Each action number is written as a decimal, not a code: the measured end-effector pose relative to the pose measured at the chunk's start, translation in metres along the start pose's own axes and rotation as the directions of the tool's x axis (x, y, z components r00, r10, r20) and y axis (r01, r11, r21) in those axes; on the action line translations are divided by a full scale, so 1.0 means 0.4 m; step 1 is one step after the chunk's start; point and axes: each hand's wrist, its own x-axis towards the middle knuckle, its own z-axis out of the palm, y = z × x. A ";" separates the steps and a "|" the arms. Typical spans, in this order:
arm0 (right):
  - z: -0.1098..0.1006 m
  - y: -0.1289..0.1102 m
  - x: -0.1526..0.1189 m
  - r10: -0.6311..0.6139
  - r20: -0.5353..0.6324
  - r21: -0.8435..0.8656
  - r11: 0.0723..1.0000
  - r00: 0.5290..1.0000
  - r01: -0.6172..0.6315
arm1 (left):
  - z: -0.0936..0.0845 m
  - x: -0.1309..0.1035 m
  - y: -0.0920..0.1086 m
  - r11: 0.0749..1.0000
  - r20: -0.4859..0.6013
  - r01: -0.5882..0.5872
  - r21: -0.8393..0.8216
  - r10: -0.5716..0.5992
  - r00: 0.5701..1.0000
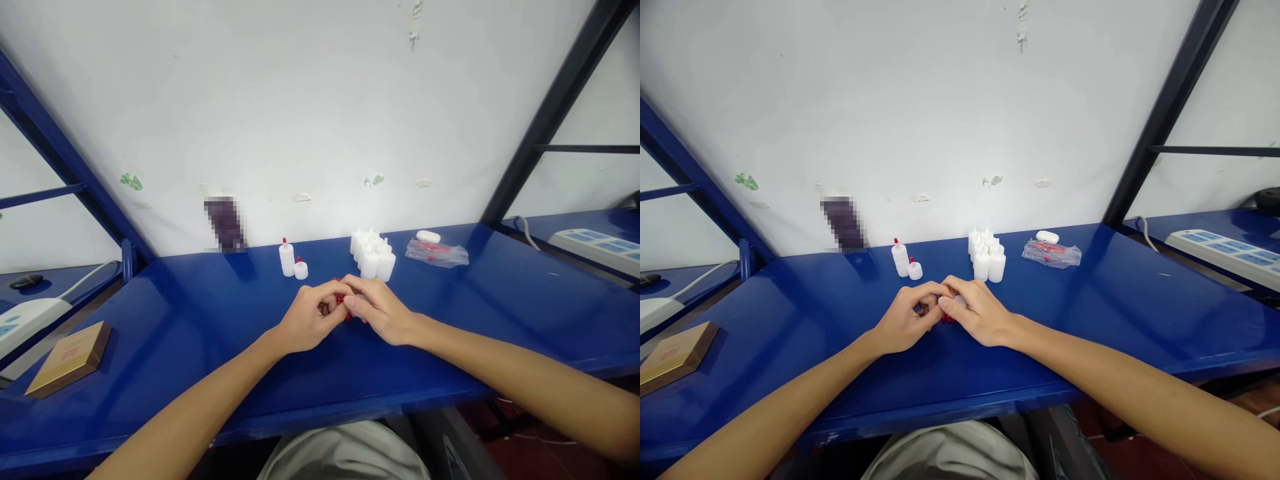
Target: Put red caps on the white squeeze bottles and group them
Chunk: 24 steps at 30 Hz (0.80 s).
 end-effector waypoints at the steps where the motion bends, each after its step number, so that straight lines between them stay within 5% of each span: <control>1: -0.003 0.005 0.002 0.016 -0.017 0.010 1.000 1.000 -0.016 | -0.005 0.003 -0.003 0.999 -0.053 0.022 -0.031 -0.024 0.998; 3: -0.011 0.016 0.007 0.040 -0.064 0.006 0.999 0.997 -0.040 | -0.023 0.012 -0.017 0.995 -0.221 0.058 -0.083 -0.075 0.972; 5: -0.022 0.025 0.011 0.034 -0.119 -0.021 0.999 0.992 -0.037 | -0.053 0.022 -0.039 0.994 -0.425 0.085 -0.072 -0.108 0.899; 8: -0.035 0.030 0.018 -0.008 -0.214 -0.059 0.998 0.977 -0.005 | -0.109 0.035 -0.080 0.974 -0.581 0.189 0.123 -0.083 0.809; 13: -0.040 0.024 0.019 -0.071 -0.399 -0.126 0.992 0.914 0.022 | -0.166 0.044 -0.129 0.868 -0.521 0.289 0.403 -0.042 0.852; 20: -0.078 0.053 0.015 -0.227 -0.495 -0.051 0.971 0.839 0.232 | -0.166 0.046 -0.141 0.790 -0.414 0.319 0.523 -0.092 0.906; 24: -0.138 0.073 0.045 -0.213 -0.671 -0.092 0.974 0.710 0.205 | -0.169 0.047 -0.148 0.768 -0.417 0.336 0.546 -0.099 0.903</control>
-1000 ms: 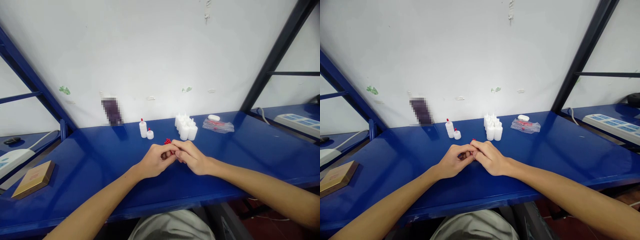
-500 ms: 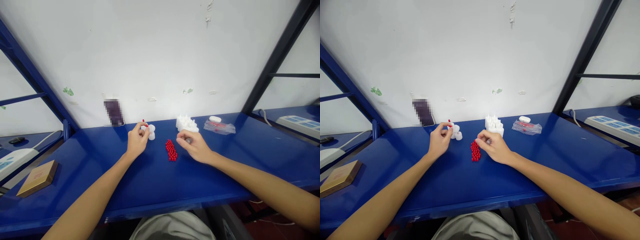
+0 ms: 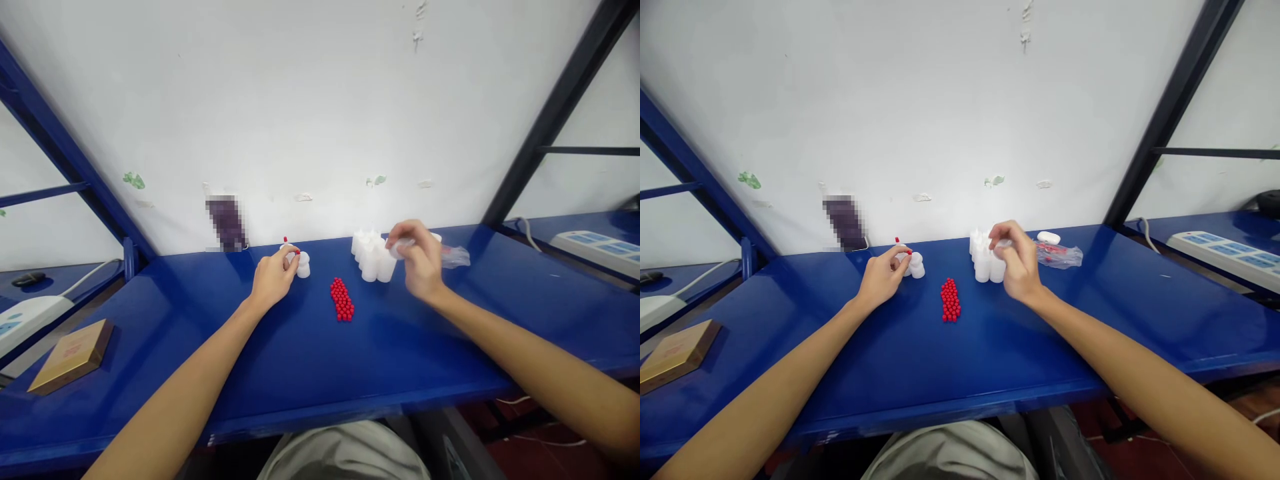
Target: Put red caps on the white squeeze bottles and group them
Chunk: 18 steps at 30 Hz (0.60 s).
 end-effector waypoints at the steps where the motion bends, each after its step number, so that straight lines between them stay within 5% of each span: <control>1: -0.007 0.009 0.016 0.025 -0.058 -0.022 0.999 0.998 -0.026 | 0.001 0.002 -0.002 1.000 -0.003 0.003 0.005 -0.003 1.000; 5: -0.030 0.054 0.061 0.140 -0.138 -0.036 0.989 0.980 -0.147 | 0.006 0.006 -0.004 1.000 -0.003 -0.002 0.022 0.002 1.000; 11: -0.024 0.096 0.059 0.264 0.021 0.110 0.958 0.964 -0.264 | 0.011 0.005 0.000 0.999 -0.030 -0.031 0.022 0.031 0.999; 15: -0.015 0.095 0.043 0.268 0.082 0.055 0.961 0.960 -0.272 | 0.010 -0.002 0.013 0.999 -0.065 -0.053 -0.011 0.052 0.997; 18: -0.014 0.094 0.035 0.274 0.114 -0.011 0.961 0.955 -0.275 | 0.007 -0.019 0.039 0.981 0.016 -0.184 -0.061 0.186 0.982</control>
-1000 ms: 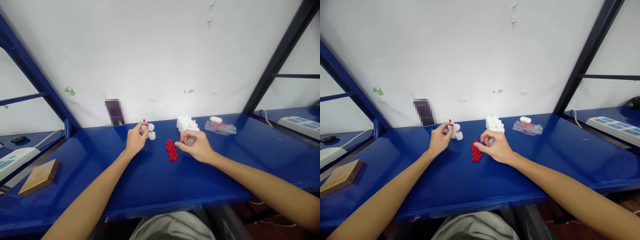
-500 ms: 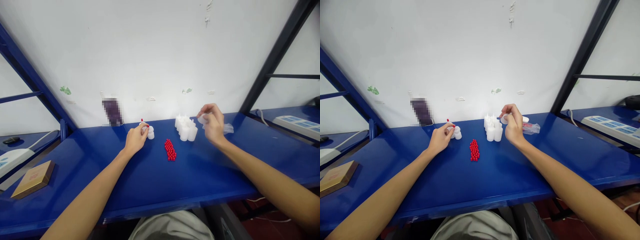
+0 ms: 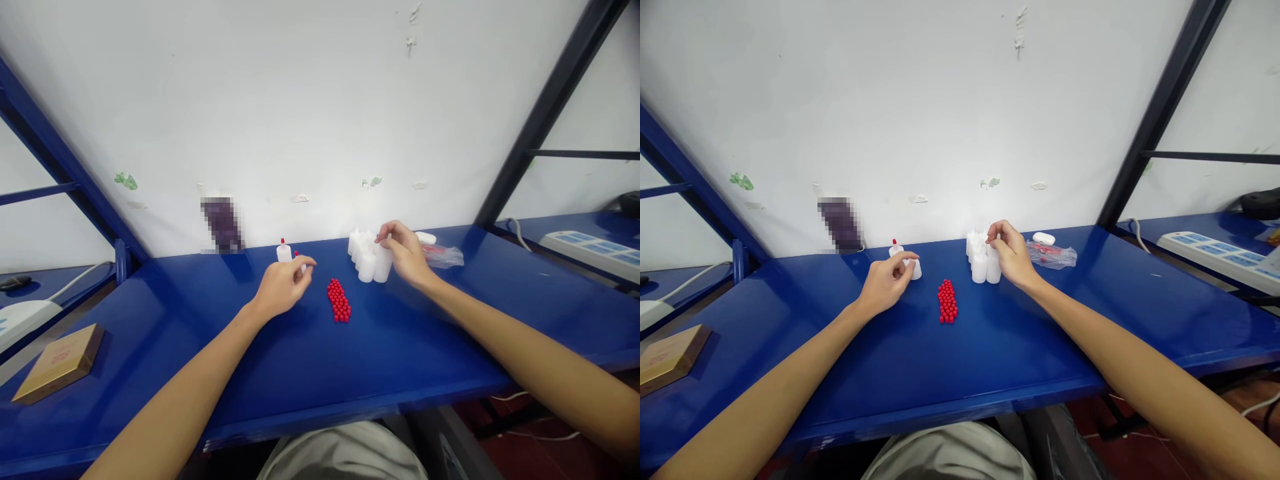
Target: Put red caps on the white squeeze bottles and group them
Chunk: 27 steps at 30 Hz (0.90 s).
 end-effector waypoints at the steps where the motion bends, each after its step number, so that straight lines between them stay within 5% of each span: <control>1: 0.000 0.001 -0.002 0.005 0.006 -0.020 1.000 1.000 -0.004 | 0.000 -0.007 0.014 0.998 0.066 -0.068 -0.013 0.069 0.995; 6: -0.002 0.002 -0.006 -0.025 -0.029 -0.110 0.994 0.999 0.022 | -0.006 -0.048 0.099 0.943 0.334 -0.314 -0.109 0.332 0.882; 13: 0.001 0.002 -0.014 -0.015 -0.059 -0.120 0.993 0.998 0.008 | -0.016 -0.069 0.148 0.924 0.469 -0.329 -0.194 0.382 0.796; 27: 0.067 -0.106 -0.117 0.056 0.266 0.141 0.985 0.962 -0.096 | -0.016 -0.062 0.125 0.951 0.508 -0.264 -0.159 0.308 0.804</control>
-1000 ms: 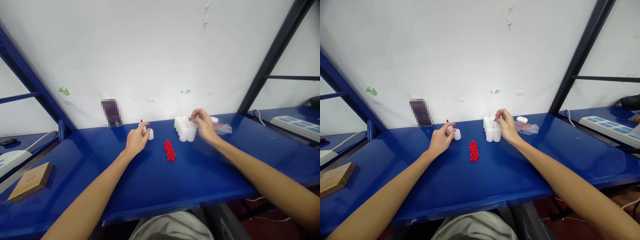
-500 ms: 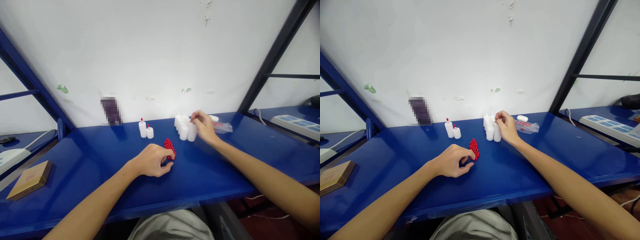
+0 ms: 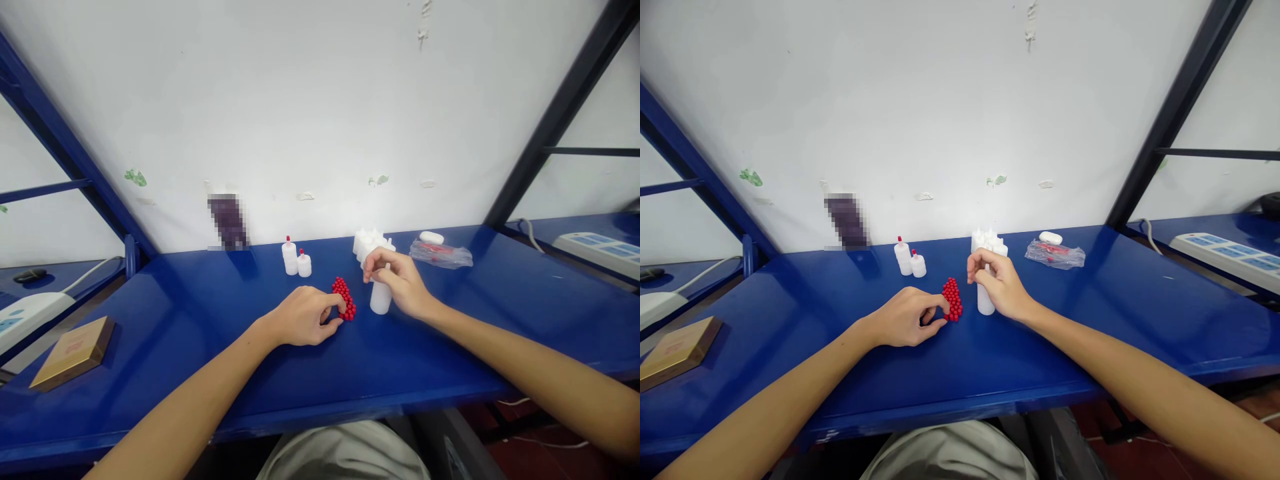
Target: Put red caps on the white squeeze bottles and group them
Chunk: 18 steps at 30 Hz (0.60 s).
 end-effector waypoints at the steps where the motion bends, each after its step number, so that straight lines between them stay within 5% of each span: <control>1: 0.003 -0.001 -0.003 0.021 0.016 0.006 1.000 1.000 -0.021 | 0.000 0.000 -0.001 1.000 0.001 0.002 0.003 -0.002 1.000; 7: 0.018 -0.003 -0.017 0.188 0.068 0.089 0.977 0.980 -0.193 | -0.001 0.000 -0.003 1.000 0.001 0.011 -0.008 -0.011 1.000; 12: 0.028 -0.005 -0.025 0.179 0.139 0.030 0.982 0.974 -0.185 | 0.010 -0.002 -0.007 0.995 -0.033 0.018 -0.098 -0.021 0.999; 15: 0.030 0.002 -0.025 0.176 0.173 -0.043 0.984 0.969 -0.171 | 0.020 0.000 -0.002 0.977 -0.130 0.020 -0.212 -0.049 0.990; 18: 0.030 0.007 -0.026 0.171 0.203 -0.152 0.978 0.964 -0.142 | 0.025 0.005 0.009 0.947 -0.334 -0.007 -0.322 -0.107 0.936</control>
